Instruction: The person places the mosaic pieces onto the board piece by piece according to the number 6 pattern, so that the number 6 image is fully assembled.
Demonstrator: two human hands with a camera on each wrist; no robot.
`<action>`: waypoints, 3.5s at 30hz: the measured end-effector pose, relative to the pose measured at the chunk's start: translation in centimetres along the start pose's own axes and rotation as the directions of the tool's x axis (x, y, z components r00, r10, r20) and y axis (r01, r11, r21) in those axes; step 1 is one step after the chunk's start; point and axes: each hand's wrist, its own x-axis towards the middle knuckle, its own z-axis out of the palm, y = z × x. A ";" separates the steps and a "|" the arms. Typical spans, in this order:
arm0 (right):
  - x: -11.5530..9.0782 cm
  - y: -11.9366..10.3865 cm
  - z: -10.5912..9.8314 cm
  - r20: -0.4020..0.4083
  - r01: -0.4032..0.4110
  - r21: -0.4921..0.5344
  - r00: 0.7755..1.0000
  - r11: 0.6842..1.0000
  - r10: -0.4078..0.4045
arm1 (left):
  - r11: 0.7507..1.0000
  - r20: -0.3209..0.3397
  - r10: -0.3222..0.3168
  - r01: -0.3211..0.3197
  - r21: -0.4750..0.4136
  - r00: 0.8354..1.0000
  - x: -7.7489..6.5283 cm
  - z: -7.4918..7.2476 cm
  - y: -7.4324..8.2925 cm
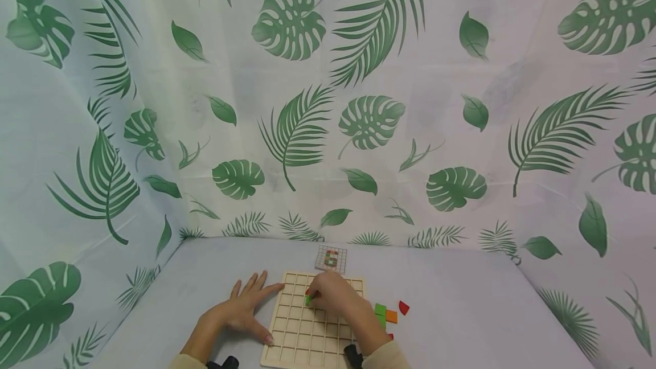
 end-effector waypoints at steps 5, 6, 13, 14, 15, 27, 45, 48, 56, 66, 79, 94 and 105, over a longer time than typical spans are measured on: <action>0.0 -0.2 0.3 -0.005 0.014 -0.051 1.000 0.999 -0.014 | 1.000 -0.003 0.001 -0.001 0.003 1.000 0.1 0.2 -0.2; 0.0 -0.2 0.3 -0.007 0.016 -0.064 1.000 0.998 -0.017 | 1.000 -0.004 0.001 -0.001 0.005 1.000 0.1 0.2 -0.2; 0.1 -0.6 0.5 0.008 0.020 -0.091 1.000 0.996 -0.020 | 1.000 -0.006 -0.002 0.002 0.015 1.000 0.0 0.2 -0.2; 0.1 -0.6 0.5 0.012 0.020 -0.087 1.000 0.996 -0.019 | 1.000 -0.005 -0.002 0.003 0.016 1.000 0.0 0.2 -0.2; 0.1 -0.7 0.5 0.016 0.020 -0.084 1.000 0.996 -0.018 | 1.000 -0.005 -0.003 0.003 0.017 1.000 0.0 0.2 -0.2; 0.2 -0.9 0.4 0.034 0.041 -0.071 0.999 0.997 -0.039 | 1.000 -0.012 -0.008 0.009 0.025 1.000 0.0 0.1 -0.1; 0.3 -0.3 0.9 0.036 0.053 -0.095 0.998 0.994 -0.049 | 1.000 -0.012 -0.001 0.002 0.031 1.000 0.1 0.1 0.0; 0.3 -0.6 0.7 0.042 0.050 -0.086 0.998 0.995 -0.046 | 0.999 -0.012 0.001 0.000 0.033 1.000 0.0 0.1 0.1; -0.1 -0.4 -0.4 -0.015 0.019 -0.059 1.000 0.998 -0.020 | 0.999 -0.007 -0.004 0.004 0.039 1.000 -0.1 -0.2 0.3; -1.3 0.4 -2.5 -0.104 -0.092 -0.007 0.990 0.996 0.091 | 0.998 -0.013 -0.016 0.016 0.058 1.000 -0.1 -0.1 0.5; -4.3 3.1 -4.9 -0.183 -0.158 0.078 0.968 0.984 0.170 | 0.999 -0.018 -0.007 0.008 0.044 1.000 0.1 0.1 0.2; -8.2 6.7 -6.4 -0.179 -0.252 0.034 0.950 0.967 0.254 | 0.999 -0.002 -0.026 0.026 0.029 1.000 0.1 0.1 0.3; -10.4 8.4 -7.3 -0.065 -0.372 0.106 0.923 0.922 0.380 | 0.999 -0.011 -0.027 0.027 0.039 1.000 0.0 0.1 0.4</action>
